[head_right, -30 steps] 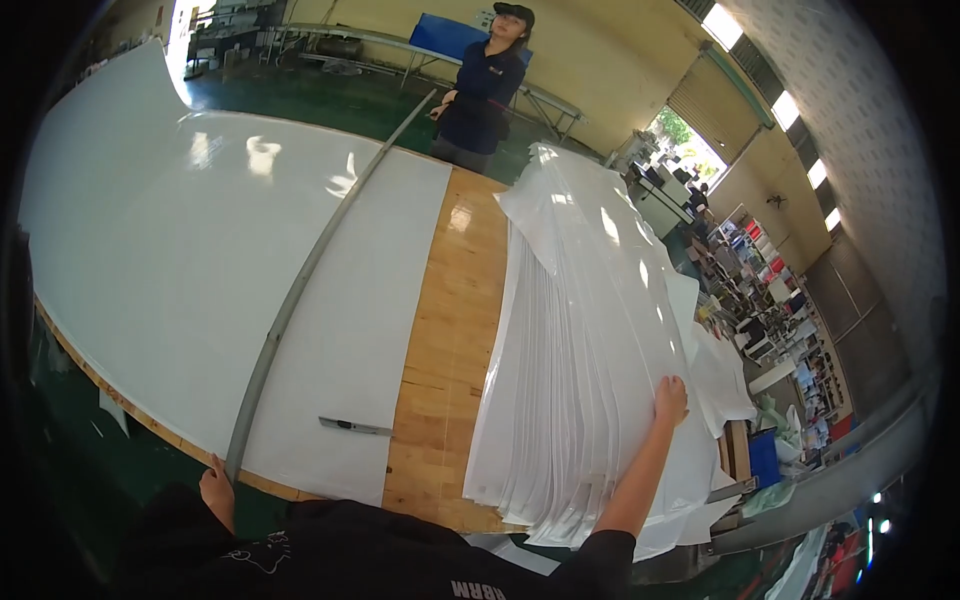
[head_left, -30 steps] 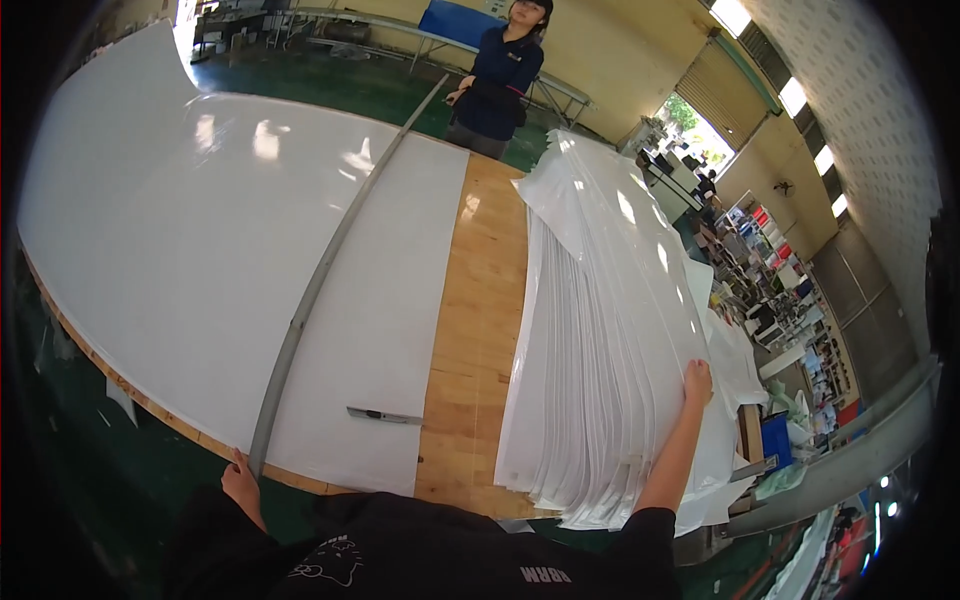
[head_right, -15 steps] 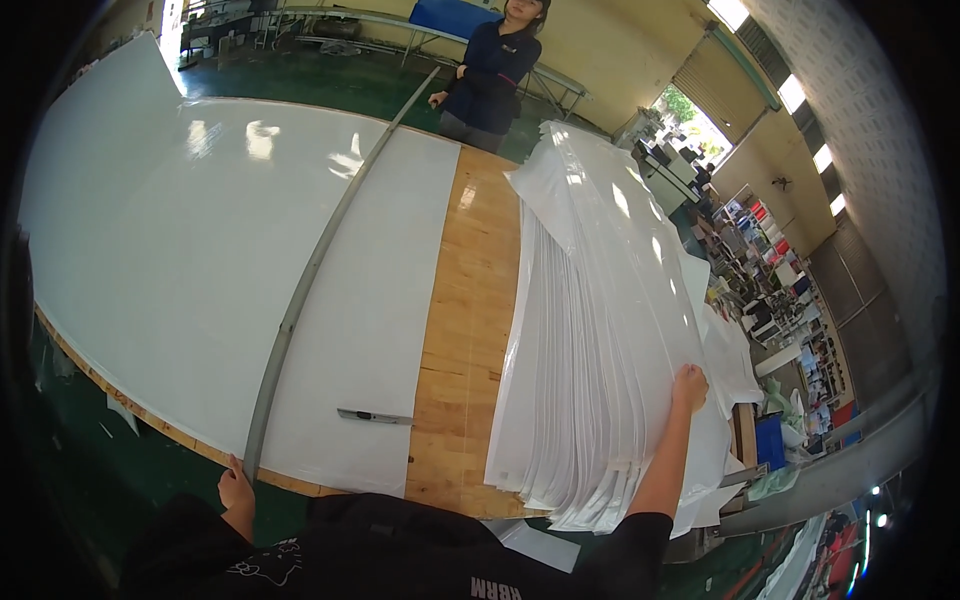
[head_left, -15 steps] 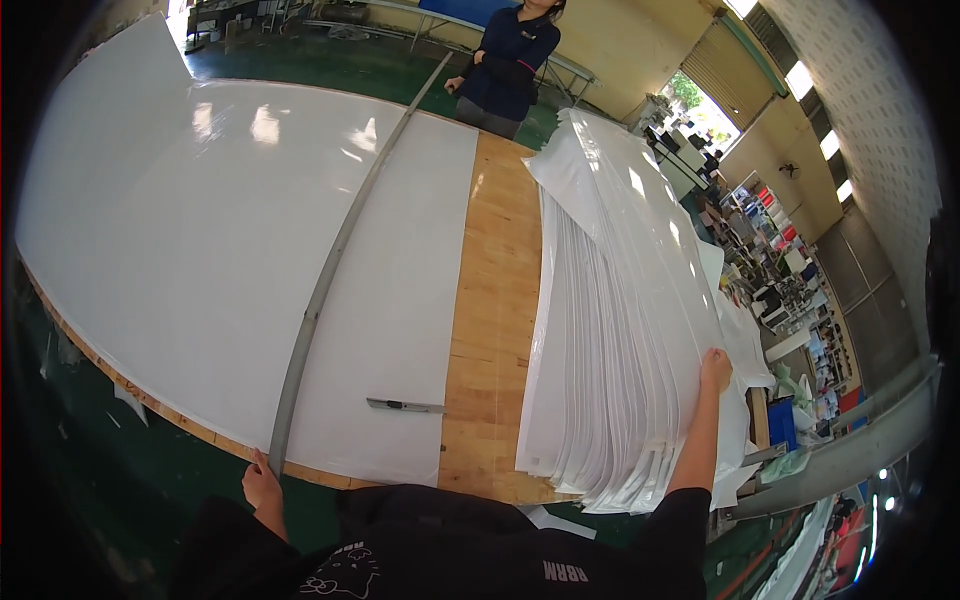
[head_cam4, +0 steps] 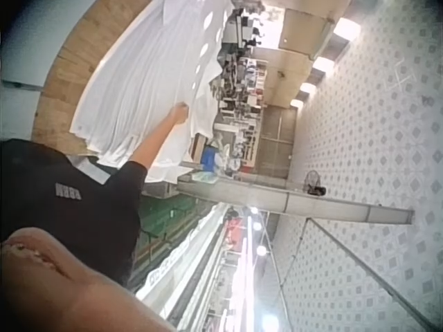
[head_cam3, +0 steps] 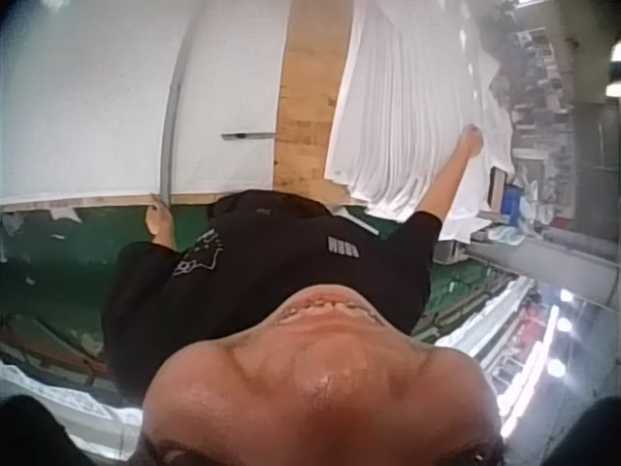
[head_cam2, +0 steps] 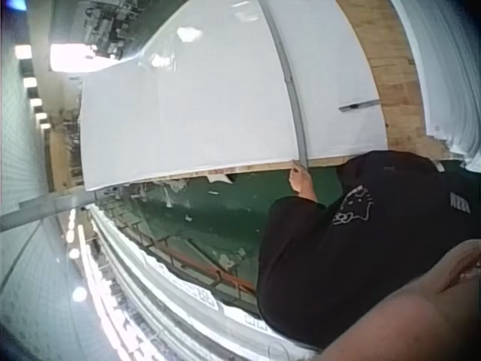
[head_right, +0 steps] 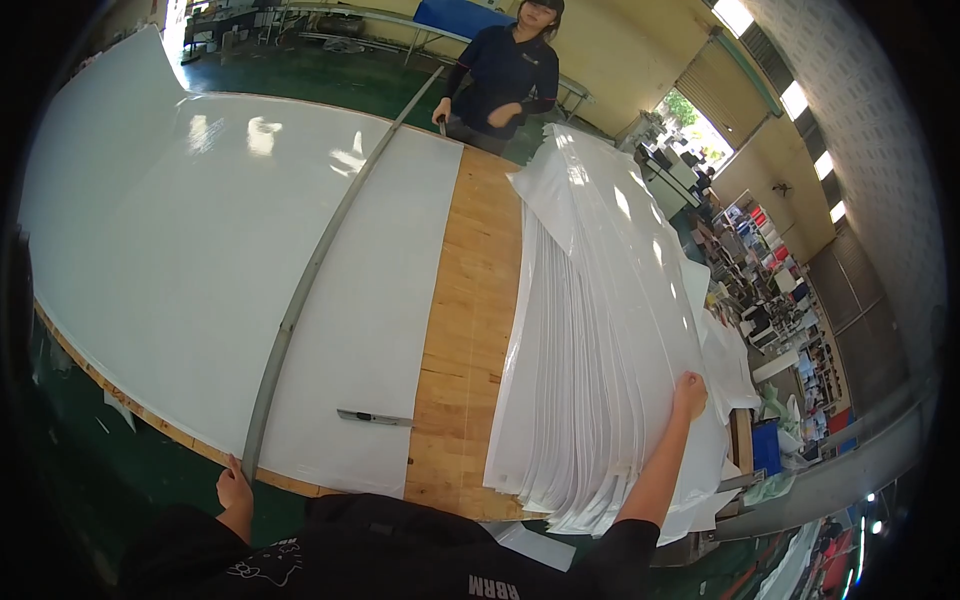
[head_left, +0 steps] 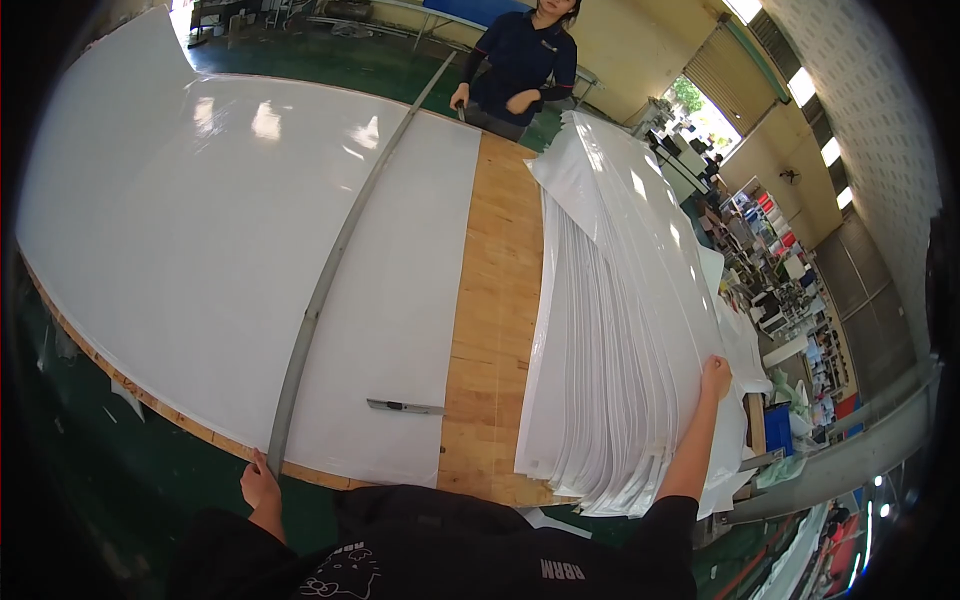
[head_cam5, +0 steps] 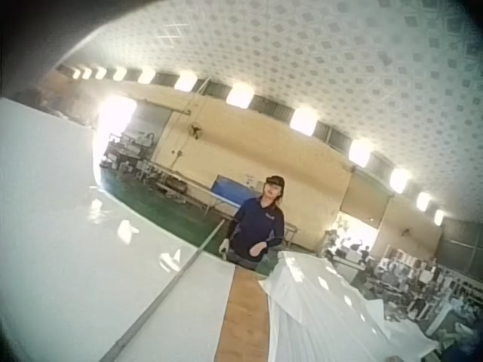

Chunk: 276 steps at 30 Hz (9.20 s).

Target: Measure and cut large white plastic or foam panels using a long metal straightedge and a utility knife.

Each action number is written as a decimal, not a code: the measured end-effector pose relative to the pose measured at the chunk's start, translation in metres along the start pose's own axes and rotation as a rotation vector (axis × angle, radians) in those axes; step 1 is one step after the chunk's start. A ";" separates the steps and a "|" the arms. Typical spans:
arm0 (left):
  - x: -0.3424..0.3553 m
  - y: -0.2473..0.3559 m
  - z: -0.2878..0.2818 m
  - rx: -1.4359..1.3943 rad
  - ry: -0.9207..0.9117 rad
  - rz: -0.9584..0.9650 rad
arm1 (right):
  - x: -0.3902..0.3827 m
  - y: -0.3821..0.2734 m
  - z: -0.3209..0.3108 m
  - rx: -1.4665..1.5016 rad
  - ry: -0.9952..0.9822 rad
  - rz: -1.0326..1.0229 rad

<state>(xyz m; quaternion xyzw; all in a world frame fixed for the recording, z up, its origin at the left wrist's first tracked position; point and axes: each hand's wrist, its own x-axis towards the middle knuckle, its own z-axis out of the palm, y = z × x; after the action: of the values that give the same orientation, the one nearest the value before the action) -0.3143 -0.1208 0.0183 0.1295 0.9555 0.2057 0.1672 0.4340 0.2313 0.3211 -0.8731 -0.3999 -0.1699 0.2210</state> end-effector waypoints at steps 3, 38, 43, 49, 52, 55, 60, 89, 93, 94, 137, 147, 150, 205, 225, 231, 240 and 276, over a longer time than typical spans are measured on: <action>-0.003 0.004 -0.006 0.004 -0.033 -0.031 | 0.008 0.006 0.005 0.115 0.015 0.025; -0.001 0.004 -0.001 0.021 -0.014 -0.009 | -0.025 -0.033 -0.015 -0.266 0.040 -0.552; -0.001 0.004 -0.002 0.014 -0.011 -0.015 | -0.030 -0.033 -0.015 -0.150 0.148 -0.608; 0.000 0.006 -0.003 0.014 -0.004 -0.008 | -0.032 -0.030 -0.017 0.132 0.125 -0.488; -0.004 0.008 -0.006 0.027 -0.011 -0.006 | -0.031 -0.027 -0.016 0.133 0.153 -0.524; -0.005 0.010 -0.005 0.026 -0.014 0.003 | -0.028 -0.026 -0.016 0.174 0.157 -0.542; -0.002 0.006 -0.002 0.005 -0.025 0.014 | -0.024 -0.017 -0.017 0.387 0.097 -0.528; -0.011 0.011 -0.028 -0.028 -0.149 0.173 | -0.046 -0.040 -0.026 0.190 0.173 -0.564; -0.019 0.010 -0.012 -0.049 -0.020 0.216 | -0.028 -0.016 -0.003 0.227 0.207 -0.540; -0.012 0.006 -0.006 -0.081 -0.026 0.194 | -0.021 -0.008 0.008 0.211 0.226 -0.529; -0.004 0.016 -0.007 0.179 -0.079 -0.081 | -0.029 -0.028 0.006 0.020 0.191 -0.499; -0.010 0.025 -0.018 0.160 -0.121 -0.086 | -0.033 -0.029 -0.001 0.110 0.202 -0.507; -0.009 0.025 -0.016 0.147 -0.129 -0.057 | -0.026 -0.024 0.002 0.077 0.204 -0.515; -0.004 0.002 0.000 0.044 0.031 -0.022 | 0.005 0.020 0.032 0.635 0.083 -0.381; -0.007 0.003 0.012 0.095 0.083 0.016 | -0.040 -0.029 -0.008 -0.011 0.168 -0.554; 0.008 -0.009 0.010 0.027 0.073 0.058 | -0.006 -0.035 -0.020 0.027 -0.176 -0.514; 0.012 -0.014 0.021 -0.002 0.099 0.094 | -0.006 -0.018 0.000 0.463 -0.118 -0.426; 0.005 -0.011 0.017 0.020 0.127 0.031 | -0.004 -0.011 -0.006 0.789 -0.493 -0.393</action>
<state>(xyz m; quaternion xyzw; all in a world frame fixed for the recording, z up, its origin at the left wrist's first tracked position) -0.3147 -0.1235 -0.0023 0.1327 0.9640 0.2067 0.1019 0.4221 0.2324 0.3274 -0.6455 -0.6308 0.1672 0.3968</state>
